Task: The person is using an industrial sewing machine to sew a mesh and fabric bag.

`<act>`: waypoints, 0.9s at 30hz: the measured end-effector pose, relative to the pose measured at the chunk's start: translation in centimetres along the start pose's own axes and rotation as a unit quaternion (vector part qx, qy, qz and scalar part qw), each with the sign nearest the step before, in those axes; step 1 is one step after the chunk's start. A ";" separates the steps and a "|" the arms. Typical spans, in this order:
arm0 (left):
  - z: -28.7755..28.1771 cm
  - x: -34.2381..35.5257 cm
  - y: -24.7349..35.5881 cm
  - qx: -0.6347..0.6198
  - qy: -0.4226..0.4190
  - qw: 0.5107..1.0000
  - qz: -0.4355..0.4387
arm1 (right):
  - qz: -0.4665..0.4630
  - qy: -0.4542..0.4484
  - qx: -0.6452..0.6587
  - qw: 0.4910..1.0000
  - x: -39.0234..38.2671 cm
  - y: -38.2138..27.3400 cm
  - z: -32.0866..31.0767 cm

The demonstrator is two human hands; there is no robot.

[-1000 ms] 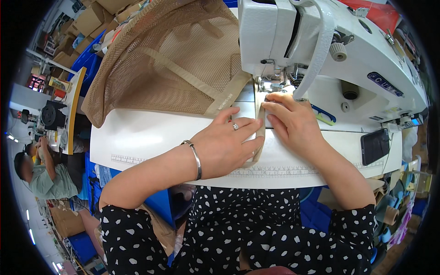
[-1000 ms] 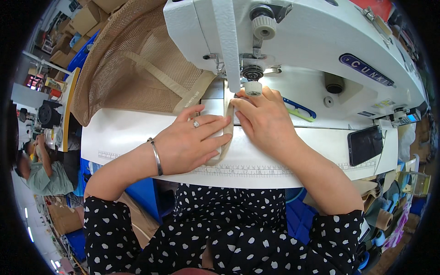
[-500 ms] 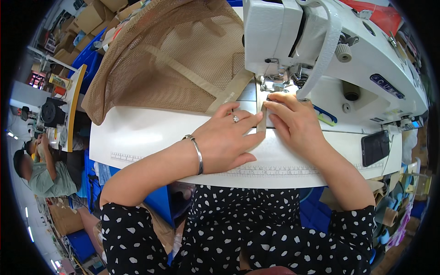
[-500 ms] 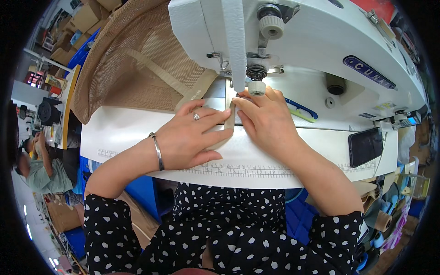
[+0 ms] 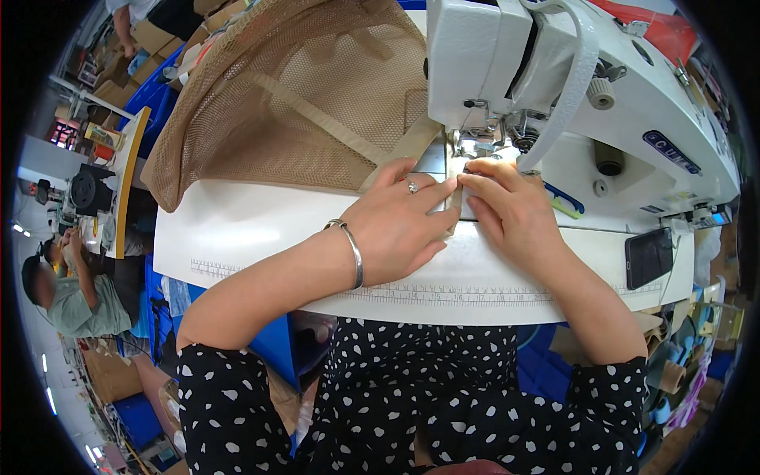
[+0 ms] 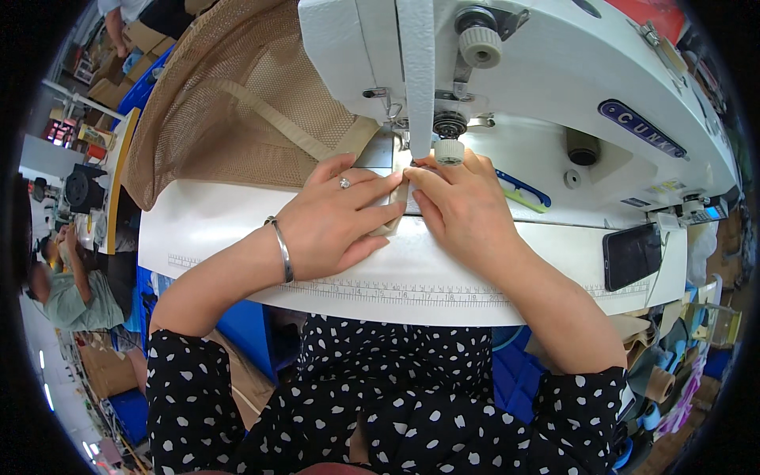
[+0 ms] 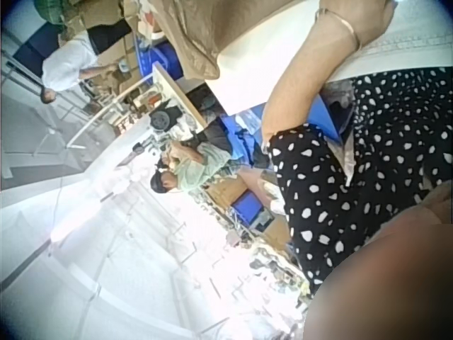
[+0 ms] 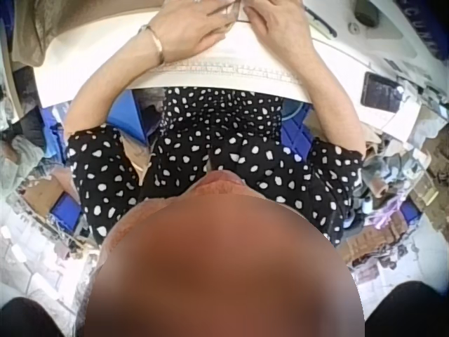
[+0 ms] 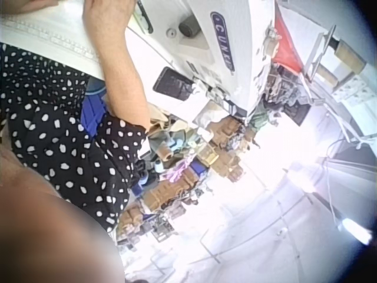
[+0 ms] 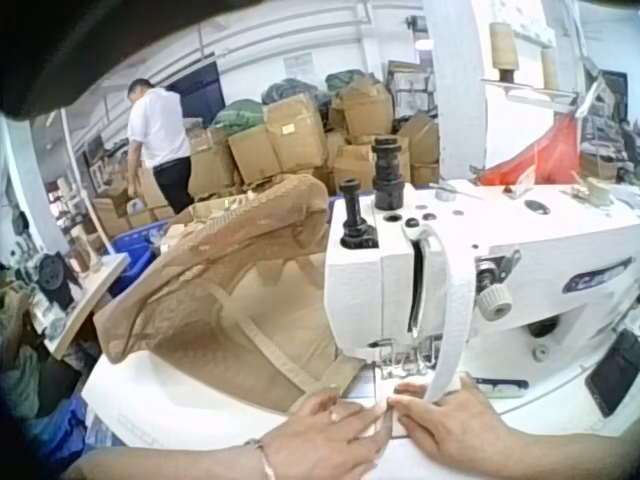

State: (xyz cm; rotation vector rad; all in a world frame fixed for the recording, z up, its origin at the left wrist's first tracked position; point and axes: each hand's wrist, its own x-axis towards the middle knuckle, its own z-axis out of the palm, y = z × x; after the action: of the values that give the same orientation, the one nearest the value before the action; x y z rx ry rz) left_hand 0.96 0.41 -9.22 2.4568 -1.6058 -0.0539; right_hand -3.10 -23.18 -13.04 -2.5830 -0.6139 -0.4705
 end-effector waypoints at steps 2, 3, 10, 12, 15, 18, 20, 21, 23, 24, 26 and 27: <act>0.1 0.2 -0.1 0.005 0.006 1.000 -0.004 | 0.001 0.000 -0.001 1.000 0.0 0.0 0.0; 0.1 0.3 -0.2 0.005 0.007 1.000 -0.007 | 0.000 0.002 -0.001 1.000 0.0 0.0 0.0; 0.4 0.9 -0.9 0.005 0.015 1.000 -0.023 | -0.007 0.032 0.031 0.999 0.2 0.0 0.3; 0.6 1.2 -1.1 0.007 0.034 0.999 -0.022 | -0.008 0.025 0.023 0.999 0.2 0.0 0.3; 0.9 1.4 -1.5 0.010 0.049 0.998 -0.033 | -0.006 0.009 0.010 1.000 0.2 0.1 0.0; 1.3 1.5 -1.8 0.017 0.071 0.997 -0.031 | -0.001 0.002 0.005 1.000 0.2 0.0 0.0; 1.5 1.5 -1.9 0.018 0.069 0.997 -0.039 | 0.002 0.000 -0.001 1.000 0.2 -0.1 -0.1; 1.5 1.5 -1.8 0.019 0.068 0.997 -0.041 | 0.005 -0.003 0.000 1.000 0.3 -0.1 -0.1; 1.7 1.5 -1.4 0.027 0.041 0.997 -0.053 | 0.007 -0.006 0.002 1.000 0.3 -0.2 -0.2; 1.7 1.3 -1.2 0.028 0.014 0.998 -0.061 | 0.006 -0.008 0.000 1.000 0.3 -0.2 -0.1; 1.4 0.2 -0.6 -0.017 0.035 0.998 -0.049 | 0.001 -0.006 0.001 1.000 0.4 -0.2 -0.1; 1.3 -0.6 -0.4 -0.038 0.031 0.998 -0.048 | 0.000 -0.010 -0.004 1.000 0.4 -0.1 -0.1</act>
State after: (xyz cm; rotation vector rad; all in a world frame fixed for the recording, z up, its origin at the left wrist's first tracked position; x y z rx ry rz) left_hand 0.91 0.89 -10.57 2.4522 -1.4328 -0.0512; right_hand -2.88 -23.00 -12.74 -2.5979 -0.6200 -0.4495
